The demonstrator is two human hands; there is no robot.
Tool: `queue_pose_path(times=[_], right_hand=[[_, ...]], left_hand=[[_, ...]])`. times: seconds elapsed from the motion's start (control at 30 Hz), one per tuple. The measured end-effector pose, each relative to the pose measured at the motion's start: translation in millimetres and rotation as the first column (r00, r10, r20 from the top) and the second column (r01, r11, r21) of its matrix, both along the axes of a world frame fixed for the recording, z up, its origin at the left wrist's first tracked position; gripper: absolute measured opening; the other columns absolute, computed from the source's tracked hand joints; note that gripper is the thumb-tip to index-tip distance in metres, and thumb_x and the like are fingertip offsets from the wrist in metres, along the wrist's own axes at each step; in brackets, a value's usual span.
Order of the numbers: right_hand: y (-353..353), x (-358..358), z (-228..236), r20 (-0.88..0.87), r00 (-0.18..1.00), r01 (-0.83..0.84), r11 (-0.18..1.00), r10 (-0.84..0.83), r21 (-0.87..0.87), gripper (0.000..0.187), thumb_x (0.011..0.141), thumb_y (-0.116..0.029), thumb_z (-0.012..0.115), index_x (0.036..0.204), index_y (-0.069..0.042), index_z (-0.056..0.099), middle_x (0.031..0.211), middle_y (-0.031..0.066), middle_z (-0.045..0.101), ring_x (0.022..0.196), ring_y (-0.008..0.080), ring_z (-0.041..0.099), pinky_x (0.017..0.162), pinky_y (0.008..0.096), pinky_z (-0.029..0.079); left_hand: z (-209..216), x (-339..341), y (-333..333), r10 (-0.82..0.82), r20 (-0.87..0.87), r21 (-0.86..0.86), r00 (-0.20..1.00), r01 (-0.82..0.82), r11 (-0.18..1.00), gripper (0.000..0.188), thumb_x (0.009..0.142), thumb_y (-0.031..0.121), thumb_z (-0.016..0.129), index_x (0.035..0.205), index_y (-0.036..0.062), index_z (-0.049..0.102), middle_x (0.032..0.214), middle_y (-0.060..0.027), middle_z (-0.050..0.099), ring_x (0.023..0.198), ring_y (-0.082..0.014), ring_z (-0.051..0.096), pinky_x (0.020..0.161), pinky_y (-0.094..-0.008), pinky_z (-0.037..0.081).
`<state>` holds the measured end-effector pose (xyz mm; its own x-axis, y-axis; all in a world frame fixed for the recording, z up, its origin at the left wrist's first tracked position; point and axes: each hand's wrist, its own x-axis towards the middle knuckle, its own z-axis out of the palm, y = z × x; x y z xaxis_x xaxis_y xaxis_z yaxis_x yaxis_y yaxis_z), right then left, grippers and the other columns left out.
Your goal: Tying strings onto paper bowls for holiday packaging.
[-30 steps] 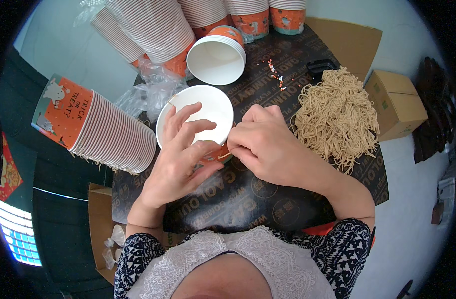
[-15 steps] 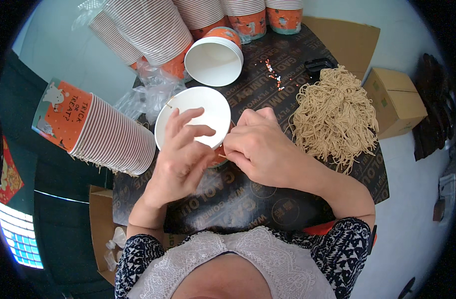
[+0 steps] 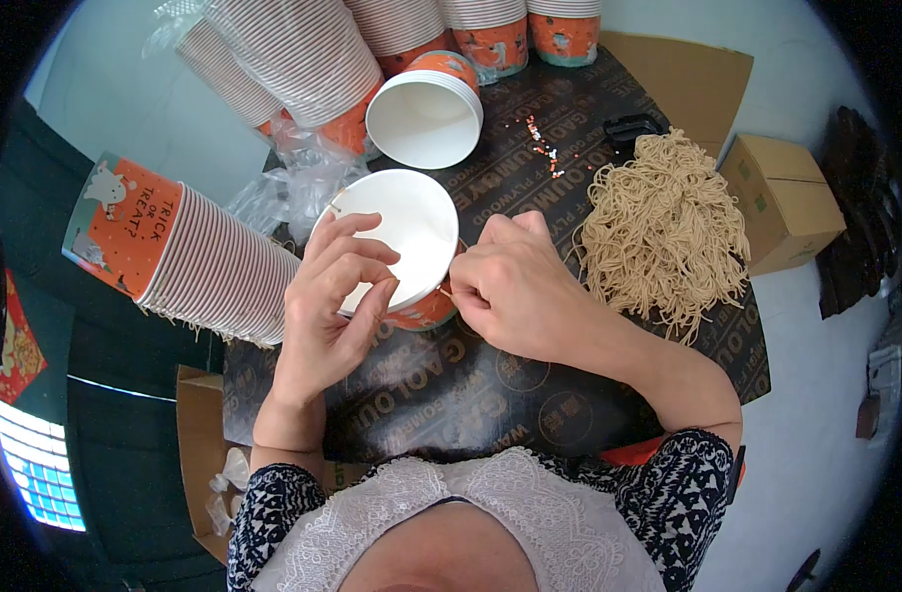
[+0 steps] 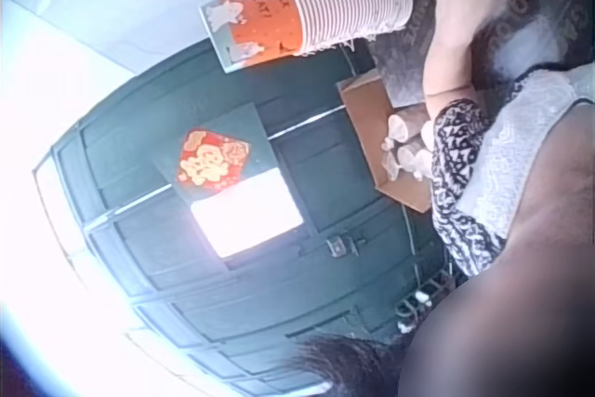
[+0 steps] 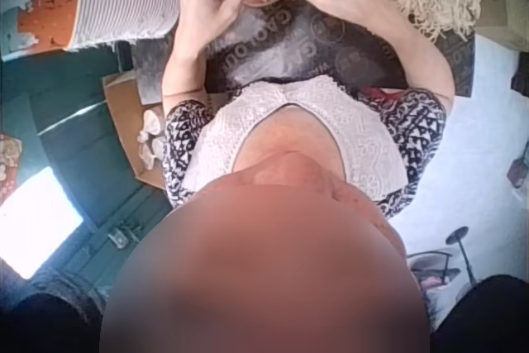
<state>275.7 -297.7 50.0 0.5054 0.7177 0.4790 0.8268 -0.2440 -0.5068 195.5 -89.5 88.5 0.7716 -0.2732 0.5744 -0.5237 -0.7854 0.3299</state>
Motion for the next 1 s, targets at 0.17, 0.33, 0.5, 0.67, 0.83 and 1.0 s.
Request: queue_pose_path(times=[0.17, 0.33, 0.5, 0.67, 0.83, 1.0], right_hand=[[0.6, 1.3, -1.4, -0.008, 1.0, -0.001, 1.0, 0.001, -0.009, 0.007, 0.076, -0.008, 0.065, 0.069, -0.007, 0.065, 0.069, 0.0047, 0.064, 0.08, 0.0223, 0.054, 0.082, 0.0399, 0.033], [1.4, 1.3, -1.4, -0.015, 1.0, -0.006, 1.0, 0.006, -0.011, 0.007, 0.075, -0.007, 0.065, 0.069, -0.007, 0.065, 0.069, 0.0048, 0.064, 0.08, 0.0225, 0.054, 0.082, 0.0397, 0.033], [2.9, 2.9, -4.4, -0.016, 1.0, -0.006, 1.0, 0.006, -0.004, 0.006, 0.075, -0.007, 0.064, 0.069, -0.006, 0.065, 0.069, 0.005, 0.065, 0.08, 0.0223, 0.054, 0.081, 0.0394, 0.033], [3.5, 2.6, -2.7, -0.022, 1.0, 0.002, 1.0, -0.002, 0.0, 0.006, 0.075, -0.006, 0.065, 0.07, -0.006, 0.065, 0.069, 0.005, 0.065, 0.08, 0.0223, 0.055, 0.081, 0.0397, 0.033], [4.6, 3.0, -5.8, -0.005, 1.0, 0.01, 1.0, -0.01, 0.028, 0.005, 0.076, -0.007, 0.066, 0.071, -0.006, 0.065, 0.07, 0.005, 0.065, 0.08, 0.0223, 0.056, 0.082, 0.0401, 0.034], [7.4, 1.5, -7.3, 0.002, 1.0, 0.019, 0.998, -0.019, 0.066, 0.006, 0.078, -0.008, 0.067, 0.072, -0.005, 0.064, 0.071, 0.0045, 0.065, 0.081, 0.0223, 0.056, 0.082, 0.0404, 0.034]], left_hand=[[-0.3, 0.1, -0.3, 0.005, -0.007, -0.001, 1.0, -0.005, 1.0, 0.008, 0.079, -0.002, 0.068, 0.081, 0.0034, 0.063, 0.094, -0.008, 0.068, 0.118, -0.0326, 0.059, 0.112, -0.0587, 0.03], [-0.4, -0.4, -0.3, 0.001, -0.014, 0.001, 1.0, -0.001, 1.0, 0.008, 0.079, -0.002, 0.068, 0.081, 0.0032, 0.063, 0.094, -0.008, 0.069, 0.118, -0.0322, 0.059, 0.112, -0.0583, 0.03], [-0.6, -0.3, -0.1, -0.002, -0.012, 0.001, 1.0, 0.002, 1.0, 0.008, 0.079, -0.003, 0.068, 0.082, 0.0031, 0.063, 0.093, -0.008, 0.069, 0.118, -0.0322, 0.06, 0.113, -0.0578, 0.03], [-0.4, 0.2, -0.2, 0.005, -0.016, 0.011, 1.0, -0.005, 1.0, 0.008, 0.079, -0.003, 0.069, 0.082, 0.003, 0.063, 0.092, -0.008, 0.068, 0.117, -0.0319, 0.06, 0.112, -0.0578, 0.03], [-0.2, 1.1, 0.1, 0.013, -0.021, 0.04, 1.0, -0.012, 0.999, 0.009, 0.08, -0.002, 0.069, 0.084, 0.003, 0.063, 0.093, -0.0083, 0.068, 0.115, -0.0316, 0.061, 0.111, -0.0561, 0.033], [-7.2, 7.0, 8.5, -0.056, -0.218, -0.098, 0.974, 0.035, 0.995, 0.012, 0.082, 0.001, 0.067, 0.093, 0.0008, 0.063, 0.098, -0.0146, 0.065, 0.108, -0.0366, 0.059, 0.099, -0.0479, 0.043]])
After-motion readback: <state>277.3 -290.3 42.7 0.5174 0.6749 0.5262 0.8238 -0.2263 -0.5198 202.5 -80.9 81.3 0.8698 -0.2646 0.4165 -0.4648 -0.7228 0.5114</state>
